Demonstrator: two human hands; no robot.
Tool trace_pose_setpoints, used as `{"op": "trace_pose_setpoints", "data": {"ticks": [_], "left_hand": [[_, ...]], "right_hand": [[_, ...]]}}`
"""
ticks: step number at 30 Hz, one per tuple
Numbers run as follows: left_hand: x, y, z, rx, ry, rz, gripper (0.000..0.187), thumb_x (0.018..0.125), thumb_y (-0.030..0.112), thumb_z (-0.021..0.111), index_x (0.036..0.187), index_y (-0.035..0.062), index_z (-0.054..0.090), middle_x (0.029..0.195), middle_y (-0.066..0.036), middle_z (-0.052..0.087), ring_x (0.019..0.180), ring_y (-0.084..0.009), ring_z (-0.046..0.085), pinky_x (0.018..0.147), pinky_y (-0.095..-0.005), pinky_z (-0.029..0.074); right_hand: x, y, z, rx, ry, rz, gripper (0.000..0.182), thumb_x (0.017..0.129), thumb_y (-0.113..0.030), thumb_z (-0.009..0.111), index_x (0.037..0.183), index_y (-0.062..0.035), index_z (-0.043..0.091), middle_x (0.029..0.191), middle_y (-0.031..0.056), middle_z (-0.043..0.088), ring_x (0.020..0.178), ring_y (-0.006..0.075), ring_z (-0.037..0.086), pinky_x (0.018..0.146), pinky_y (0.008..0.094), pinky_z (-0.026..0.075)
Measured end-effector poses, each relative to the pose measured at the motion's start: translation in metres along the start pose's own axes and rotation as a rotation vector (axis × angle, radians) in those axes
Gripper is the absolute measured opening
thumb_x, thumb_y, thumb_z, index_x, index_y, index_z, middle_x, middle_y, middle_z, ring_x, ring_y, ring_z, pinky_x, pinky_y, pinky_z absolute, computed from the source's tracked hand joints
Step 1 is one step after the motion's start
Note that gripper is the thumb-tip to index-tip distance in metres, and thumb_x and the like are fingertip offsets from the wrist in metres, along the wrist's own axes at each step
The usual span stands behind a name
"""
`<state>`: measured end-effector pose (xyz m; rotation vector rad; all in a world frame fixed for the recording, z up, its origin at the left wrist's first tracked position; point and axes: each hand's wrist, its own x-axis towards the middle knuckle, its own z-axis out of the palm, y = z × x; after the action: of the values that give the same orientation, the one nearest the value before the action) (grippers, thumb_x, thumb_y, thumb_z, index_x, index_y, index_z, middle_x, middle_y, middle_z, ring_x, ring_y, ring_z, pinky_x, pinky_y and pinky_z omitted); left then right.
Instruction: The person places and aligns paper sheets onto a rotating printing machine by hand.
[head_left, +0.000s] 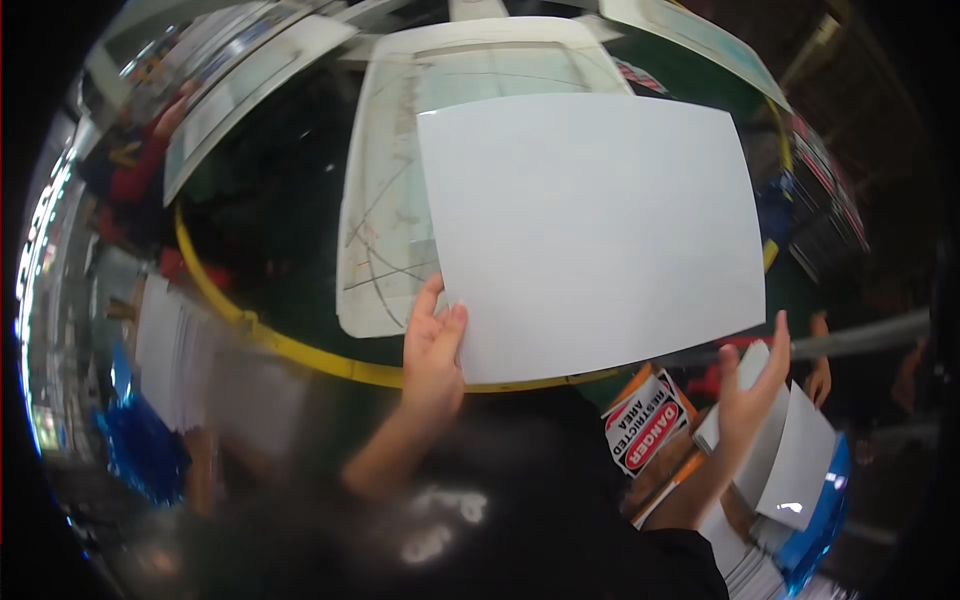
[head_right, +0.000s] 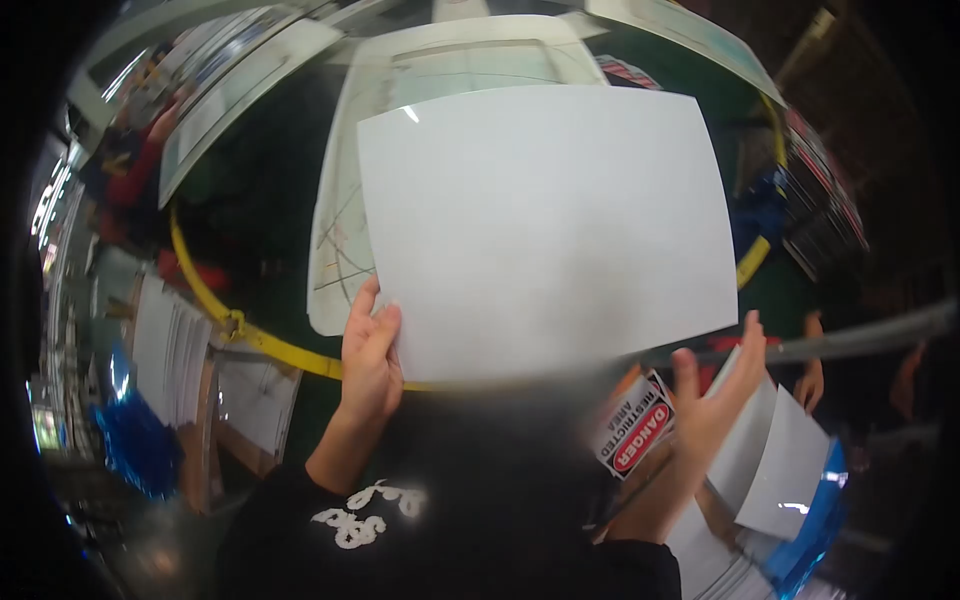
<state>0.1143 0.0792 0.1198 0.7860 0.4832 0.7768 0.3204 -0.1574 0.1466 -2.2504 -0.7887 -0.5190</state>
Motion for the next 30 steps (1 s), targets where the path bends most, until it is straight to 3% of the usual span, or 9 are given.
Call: {"op": "trace_pose_setpoints", "data": {"ticks": [1,3,4,8,11,14,17,20,30], "left_hand": [[0.011,0.005,-0.006,0.015,0.044,0.015,0.048,0.096,0.006,0.045,0.138,-0.0010,0.025,0.116,-0.015,0.058,0.109,-0.0175,0.055,0.096,-0.0311,0.041],[0.033,0.012,-0.015,0.081,0.075,0.029,0.046,0.096,0.006,0.044,0.138,-0.0017,0.027,0.118,-0.016,0.056,0.111,-0.0176,0.053,0.098,-0.0299,0.039],[0.045,0.015,-0.020,0.108,0.050,0.023,0.046,0.096,0.006,0.043,0.138,-0.0021,0.027,0.119,-0.015,0.056,0.113,-0.0173,0.052,0.098,-0.0296,0.039],[0.111,0.020,-0.052,0.364,0.013,0.158,0.049,0.094,0.017,0.051,0.137,0.0000,0.035,0.131,-0.021,0.046,0.121,-0.0245,0.046,0.103,-0.0350,0.034],[0.160,0.033,-0.096,1.343,-0.073,0.505,0.060,0.086,0.038,0.061,0.135,0.0064,0.045,0.143,-0.028,0.027,0.133,-0.0398,0.027,0.108,-0.0453,0.024],[0.188,0.032,-0.127,1.607,-0.039,0.524,0.074,0.073,0.058,0.066,0.131,0.0147,0.052,0.149,-0.030,0.008,0.135,-0.0508,0.004,0.108,-0.0583,0.011],[0.205,0.037,-0.144,1.903,-0.020,0.490,0.077,0.069,0.064,0.065,0.130,0.0178,0.054,0.150,-0.029,0.004,0.135,-0.0518,-0.006,0.102,-0.0682,0.003],[0.215,0.029,-0.157,1.996,-0.033,0.503,0.078,0.067,0.068,0.063,0.127,0.0195,0.057,0.150,-0.028,0.002,0.135,-0.0510,-0.008,0.098,-0.0728,-0.002],[0.218,0.017,-0.166,2.105,0.021,0.502,0.078,0.064,0.076,0.059,0.123,0.0254,0.060,0.154,-0.015,-0.002,0.134,-0.0494,-0.018,0.092,-0.0768,-0.008]], "right_hand": [[0.019,0.013,0.007,-0.004,-0.058,0.087,0.067,0.084,-0.027,0.067,0.136,0.0026,0.037,0.136,0.0187,0.043,0.127,0.0298,0.040,0.106,0.0390,0.028],[0.054,0.033,0.043,0.508,-0.189,0.279,0.056,0.087,-0.022,0.065,0.132,0.0045,0.043,0.127,0.0177,0.052,0.118,0.0228,0.048,0.100,0.0335,0.034],[0.069,0.038,0.061,0.471,-0.216,0.285,0.046,0.087,-0.021,0.065,0.122,0.0056,0.052,0.113,0.0133,0.060,0.104,0.0168,0.055,0.091,0.0276,0.040],[0.101,0.026,0.127,0.637,-0.307,0.280,0.035,0.085,-0.018,0.067,0.108,0.0063,0.059,0.100,0.0088,0.065,0.089,0.0133,0.058,0.083,0.0249,0.044],[0.108,0.013,0.178,0.630,-0.222,0.253,0.031,0.086,-0.016,0.066,0.107,0.0060,0.059,0.098,0.0063,0.064,0.088,0.0111,0.057,0.080,0.0238,0.043],[0.113,0.003,0.214,0.472,-0.168,0.196,0.044,0.082,-0.022,0.071,0.113,0.0065,0.057,0.108,0.0120,0.061,0.100,0.0176,0.056,0.089,0.0283,0.042],[0.112,-0.007,0.237,0.387,-0.189,0.155,0.063,0.076,-0.027,0.077,0.121,0.0076,0.051,0.122,0.0185,0.054,0.115,0.0256,0.050,0.100,0.0336,0.036],[0.115,-0.012,0.248,0.318,-0.258,0.153,0.072,0.070,-0.026,0.081,0.124,0.0083,0.048,0.123,0.0194,0.053,0.116,0.0265,0.049,0.101,0.0342,0.035],[0.109,-0.012,0.250,0.231,-0.293,0.197,0.069,0.069,-0.025,0.081,0.122,0.0073,0.050,0.120,0.0179,0.055,0.115,0.0255,0.050,0.103,0.0341,0.034]]}}
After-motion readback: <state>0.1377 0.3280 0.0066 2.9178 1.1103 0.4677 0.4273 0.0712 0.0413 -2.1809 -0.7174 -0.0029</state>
